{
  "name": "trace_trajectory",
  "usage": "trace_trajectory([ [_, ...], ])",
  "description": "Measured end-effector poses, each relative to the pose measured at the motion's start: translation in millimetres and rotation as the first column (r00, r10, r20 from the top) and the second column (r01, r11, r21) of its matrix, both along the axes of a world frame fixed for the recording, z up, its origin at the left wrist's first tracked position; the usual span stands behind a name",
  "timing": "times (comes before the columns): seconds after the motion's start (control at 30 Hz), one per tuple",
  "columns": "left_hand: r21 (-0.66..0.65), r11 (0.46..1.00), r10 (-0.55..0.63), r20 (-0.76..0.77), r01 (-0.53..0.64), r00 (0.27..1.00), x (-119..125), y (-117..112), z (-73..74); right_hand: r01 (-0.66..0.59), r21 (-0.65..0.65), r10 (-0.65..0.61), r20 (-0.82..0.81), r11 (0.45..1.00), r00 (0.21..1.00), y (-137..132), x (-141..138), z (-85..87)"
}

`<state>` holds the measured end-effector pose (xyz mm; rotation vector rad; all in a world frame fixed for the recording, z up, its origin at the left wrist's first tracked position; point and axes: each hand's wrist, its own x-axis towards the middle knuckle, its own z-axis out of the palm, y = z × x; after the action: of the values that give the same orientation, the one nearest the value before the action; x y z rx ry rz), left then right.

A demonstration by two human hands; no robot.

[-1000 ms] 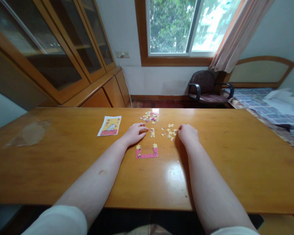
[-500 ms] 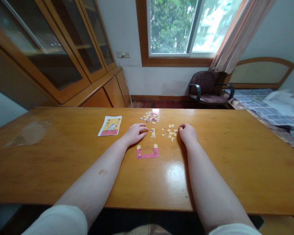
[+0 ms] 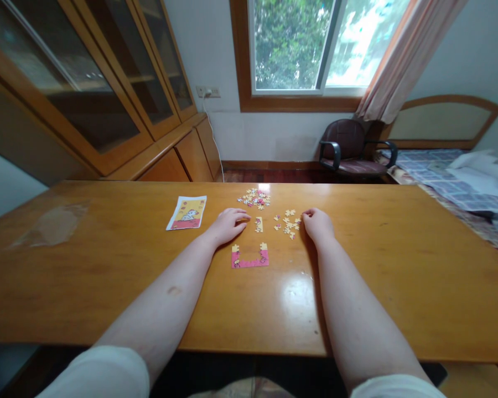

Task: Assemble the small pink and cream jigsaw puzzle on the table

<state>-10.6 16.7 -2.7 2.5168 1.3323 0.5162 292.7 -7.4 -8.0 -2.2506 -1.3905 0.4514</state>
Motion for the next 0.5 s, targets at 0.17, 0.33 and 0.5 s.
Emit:
trace_trajectory([
  [0.17,-0.008,1.0,0.005,0.001,-0.005,1.0,-0.3,-0.2,0.4,-0.005,-0.016,0.006,0.042,1.0,0.999,-1.4,-2.2,2.5],
  [0.33,-0.027,1.0,-0.001,-0.002,0.001,1.0,0.3,-0.5,0.6,0.002,-0.028,0.0,0.047,1.0,0.999,-2.3,-4.6,6.1],
  [0.5,-0.057,0.995,-0.087,-0.023,0.086,0.996,2.1,-4.1,3.3,0.004,-0.034,-0.002,0.043,0.999,0.999,-3.6,-7.6,7.8],
])
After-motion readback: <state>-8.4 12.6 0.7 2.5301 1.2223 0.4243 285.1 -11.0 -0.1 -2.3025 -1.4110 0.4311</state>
